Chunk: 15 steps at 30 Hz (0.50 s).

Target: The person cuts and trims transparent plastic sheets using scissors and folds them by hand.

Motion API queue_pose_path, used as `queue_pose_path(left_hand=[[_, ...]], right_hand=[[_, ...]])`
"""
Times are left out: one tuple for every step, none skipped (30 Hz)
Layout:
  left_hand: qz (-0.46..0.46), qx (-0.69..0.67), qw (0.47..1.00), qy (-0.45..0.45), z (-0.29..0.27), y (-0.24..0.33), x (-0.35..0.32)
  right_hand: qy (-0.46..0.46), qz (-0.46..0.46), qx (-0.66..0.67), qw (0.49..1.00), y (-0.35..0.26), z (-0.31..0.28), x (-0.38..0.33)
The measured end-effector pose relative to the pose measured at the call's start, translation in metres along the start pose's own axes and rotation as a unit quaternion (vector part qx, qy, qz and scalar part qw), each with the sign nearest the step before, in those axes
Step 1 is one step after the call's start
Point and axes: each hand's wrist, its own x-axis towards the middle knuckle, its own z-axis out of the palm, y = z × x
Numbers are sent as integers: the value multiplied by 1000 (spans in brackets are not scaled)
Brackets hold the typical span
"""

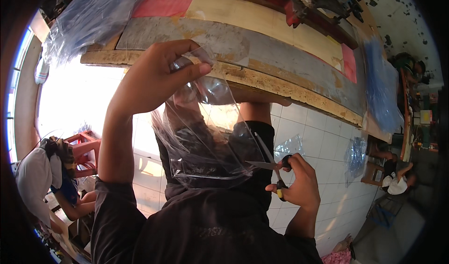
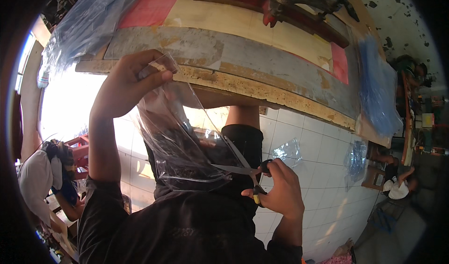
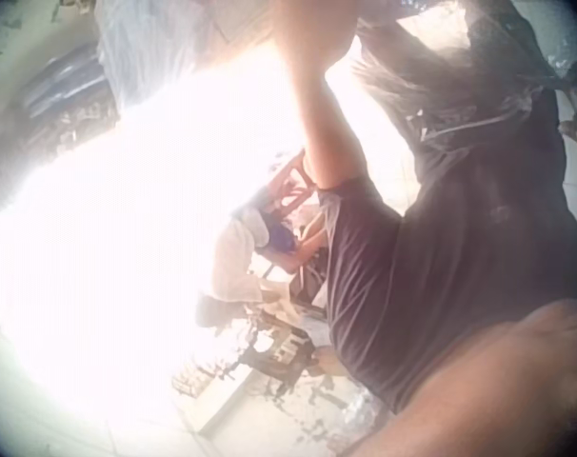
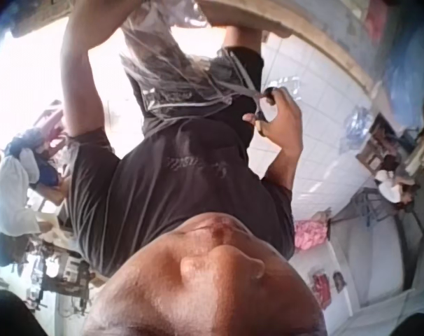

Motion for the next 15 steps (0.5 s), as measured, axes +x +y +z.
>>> queue_pose_path(left_hand=[[-31, -3, 999, -8, -3, 9, -3], [-63, -7, 998, -17, -4, 14, -5], [-63, -6, 998, -16, -4, 14, -7], [-49, -19, 999, -8, -3, 13, -9], [-34, -31, 999, 0, -2, 12, -11], [-36, -29, 999, 1, -2, 13, -13], [-38, -45, 998, -3, -2, 11, -14], [-41, -62, 997, -7, -2, 9, -16], [-40, -64, 997, -8, -1, 6, -17], [-33, -86, 996, -5, 1, 5, -18], [-25, -109, 994, -3, 3, 5, -19], [-25, -109, 994, -3, 3, 6, -20], [-25, -114, 993, -8, 3, 8, -21], [-24, -119, 993, -13, 4, 10, -21], [-24, -118, 993, -14, 6, 10, -22]], right_hand=[[-10, 2, -24, 1000, -2, -2, 1], [-20, 3, -48, 999, -3, -3, 2], [-21, 3, -47, 999, -3, -4, 4], [-27, -3, -40, 999, -2, -6, 5], [-33, -9, -32, 999, -1, -7, 6], [-33, -11, -30, 999, 0, -8, 8], [-33, -19, -30, 999, -2, -10, 8], [-33, -28, -29, 999, -4, -11, 8], [-33, -26, -31, 999, -5, -11, 8], [-30, -26, -33, 999, -3, -11, 9], [-27, -25, -35, 999, -1, -11, 9], [-27, -25, -35, 999, 1, -11, 10], [-33, -36, -44, 998, 2, -12, 11], [-39, -47, -52, 997, 3, -13, 13], [-39, -46, -51, 997, 4, -14, 14]])
